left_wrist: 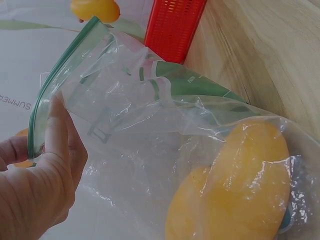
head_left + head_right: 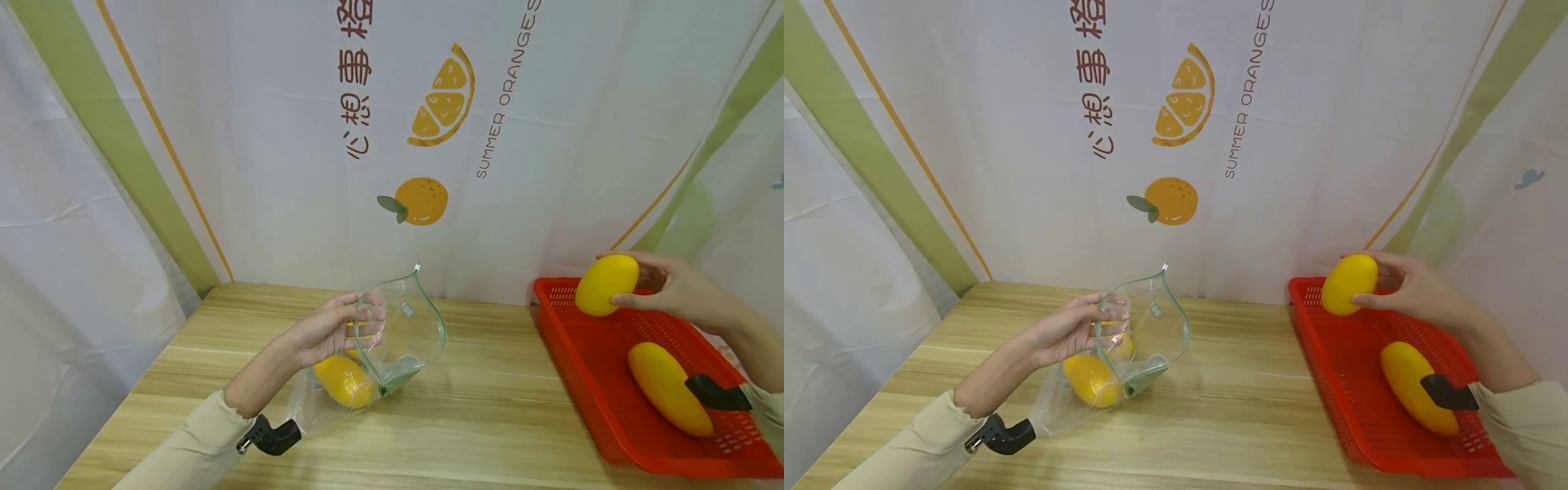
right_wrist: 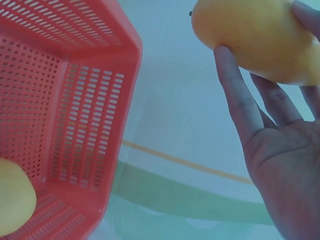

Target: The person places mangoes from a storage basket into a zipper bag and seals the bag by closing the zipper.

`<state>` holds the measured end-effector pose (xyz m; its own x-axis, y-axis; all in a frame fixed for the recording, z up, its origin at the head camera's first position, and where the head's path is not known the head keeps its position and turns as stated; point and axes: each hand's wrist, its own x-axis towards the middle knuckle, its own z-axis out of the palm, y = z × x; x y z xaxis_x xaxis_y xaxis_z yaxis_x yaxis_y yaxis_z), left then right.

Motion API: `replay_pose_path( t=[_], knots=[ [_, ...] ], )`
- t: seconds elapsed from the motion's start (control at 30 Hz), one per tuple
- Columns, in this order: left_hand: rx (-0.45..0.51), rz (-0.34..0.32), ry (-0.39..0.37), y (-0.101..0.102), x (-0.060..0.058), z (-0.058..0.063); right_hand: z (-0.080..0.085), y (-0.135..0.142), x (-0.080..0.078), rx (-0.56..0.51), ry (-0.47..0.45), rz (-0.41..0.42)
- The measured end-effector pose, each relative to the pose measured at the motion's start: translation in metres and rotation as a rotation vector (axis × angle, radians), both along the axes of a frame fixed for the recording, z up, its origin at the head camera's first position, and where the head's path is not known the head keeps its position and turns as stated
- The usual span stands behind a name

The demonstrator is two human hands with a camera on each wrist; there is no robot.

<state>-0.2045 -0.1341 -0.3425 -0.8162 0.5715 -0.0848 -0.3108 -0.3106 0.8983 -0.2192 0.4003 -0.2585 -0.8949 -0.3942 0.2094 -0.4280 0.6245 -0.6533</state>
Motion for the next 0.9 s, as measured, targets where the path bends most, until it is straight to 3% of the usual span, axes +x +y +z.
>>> replay_pose_path(
  t=[0.23, 0.63, 0.9],
  knots=[
    [0.002, -0.005, 0.005, 0.0, 0.0, 0.001, 0.002, -0.011, -0.003, -0.004, 0.007, 0.027],
    [-0.005, -0.003, 0.006, 0.002, 0.0, 0.001, 0.0, -0.035, -0.011, -0.066, -0.005, 0.172],
    [-0.004, -0.001, 0.003, 0.003, 0.0, 0.0, -0.002, -0.056, -0.018, -0.139, -0.052, 0.311]
  ],
)
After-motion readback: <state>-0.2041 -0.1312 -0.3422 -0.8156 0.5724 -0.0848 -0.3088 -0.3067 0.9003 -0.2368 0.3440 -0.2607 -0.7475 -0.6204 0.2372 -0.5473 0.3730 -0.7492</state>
